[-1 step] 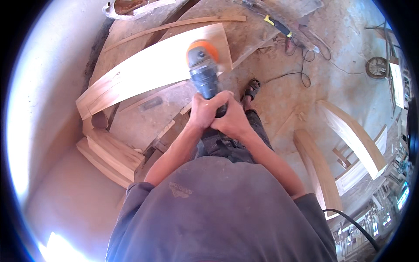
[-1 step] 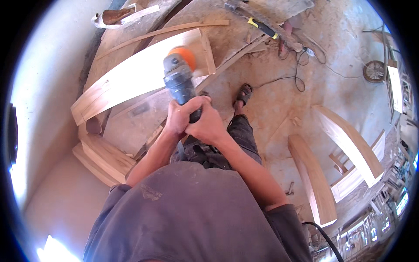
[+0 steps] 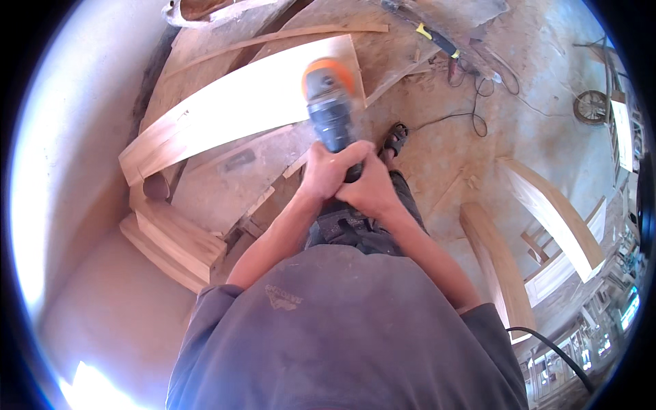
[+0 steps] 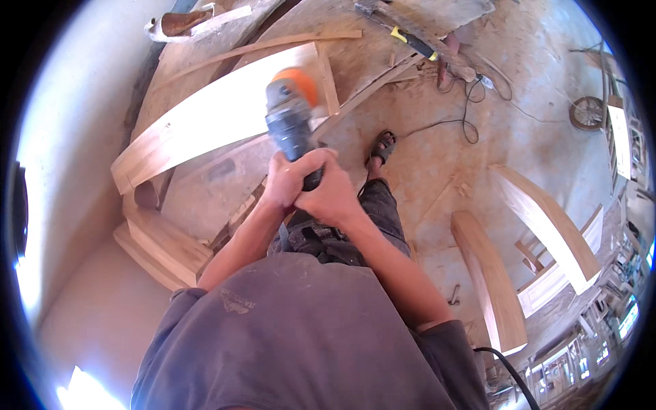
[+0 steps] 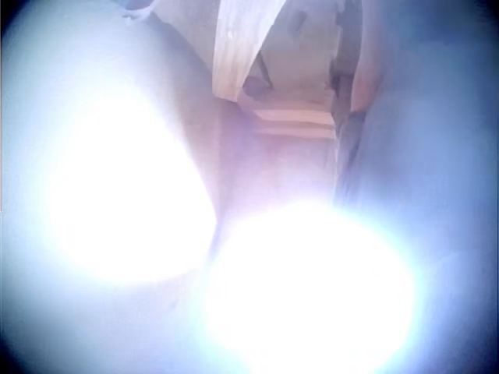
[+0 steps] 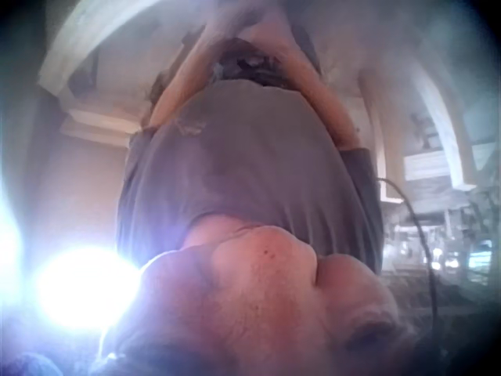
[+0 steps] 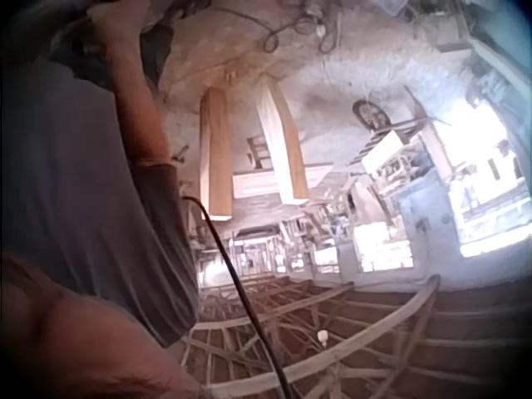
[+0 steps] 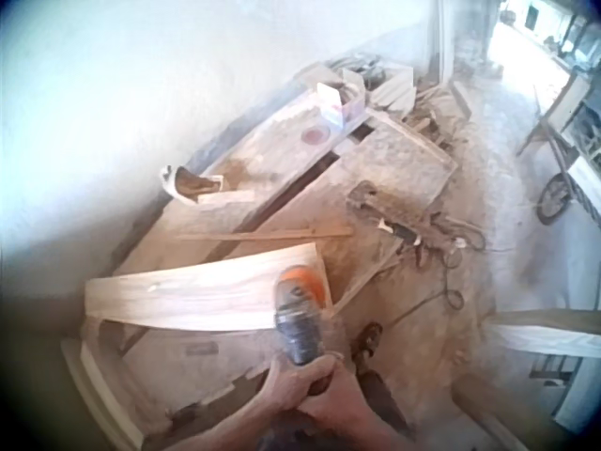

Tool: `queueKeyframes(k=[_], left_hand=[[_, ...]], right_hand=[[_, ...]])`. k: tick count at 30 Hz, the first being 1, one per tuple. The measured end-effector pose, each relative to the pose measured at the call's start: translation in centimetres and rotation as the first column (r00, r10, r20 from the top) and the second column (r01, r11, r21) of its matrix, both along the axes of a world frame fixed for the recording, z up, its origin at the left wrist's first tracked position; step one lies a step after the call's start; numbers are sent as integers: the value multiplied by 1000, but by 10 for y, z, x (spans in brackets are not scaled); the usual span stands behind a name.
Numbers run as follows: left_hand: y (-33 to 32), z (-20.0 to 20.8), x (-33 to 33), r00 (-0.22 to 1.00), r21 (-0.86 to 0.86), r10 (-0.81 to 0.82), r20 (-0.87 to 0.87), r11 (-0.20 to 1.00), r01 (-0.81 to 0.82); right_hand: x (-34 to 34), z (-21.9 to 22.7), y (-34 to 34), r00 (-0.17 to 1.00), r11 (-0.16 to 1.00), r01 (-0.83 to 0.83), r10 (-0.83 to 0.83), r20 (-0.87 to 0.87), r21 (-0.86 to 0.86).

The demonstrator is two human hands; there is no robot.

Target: The person uses an angle grinder to smooth a curved wooden piece, then inserts a thin wooden strip into a groove and hammers it into place. The person repeats the grinding and hammering process on the same piece before inspecting the finished assembly.

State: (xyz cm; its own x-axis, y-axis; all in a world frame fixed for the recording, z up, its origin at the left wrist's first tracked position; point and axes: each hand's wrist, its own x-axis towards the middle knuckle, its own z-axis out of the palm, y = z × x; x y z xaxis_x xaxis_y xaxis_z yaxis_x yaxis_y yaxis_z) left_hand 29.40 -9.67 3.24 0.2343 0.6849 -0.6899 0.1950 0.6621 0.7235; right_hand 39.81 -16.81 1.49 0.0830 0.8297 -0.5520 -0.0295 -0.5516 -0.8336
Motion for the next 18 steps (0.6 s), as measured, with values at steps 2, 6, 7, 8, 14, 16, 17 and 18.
queueKeyframes(k=[2,6,7,8,14,16,17,18], left_hand=[[-4,-2,-3,999,15,-28,-33,999,29],[-7,-6,-34,988,-48,150,41,988,-148],[-9,-2,-36,975,-46,218,51,975,-215],[-9,1,-37,957,-45,283,62,959,-281],[-6,-20,13,996,19,-84,20,996,84],[1,-7,42,989,-8,-93,112,996,94],[2,-7,50,985,7,-138,103,990,139],[4,-6,56,979,21,-184,90,983,183]], right_hand=[[11,8,-1,996,998,43,-46,-72,-34],[-18,-4,7,990,990,-136,135,-30,-48],[-20,6,16,977,976,-208,204,-60,-64],[-18,6,18,978,976,-205,202,-46,-71],[26,-10,-8,998,998,-61,60,-11,-8],[41,10,-6,997,998,68,-68,22,1],[46,14,-9,989,991,126,-129,71,45],[49,19,-9,975,979,182,-192,112,94]])
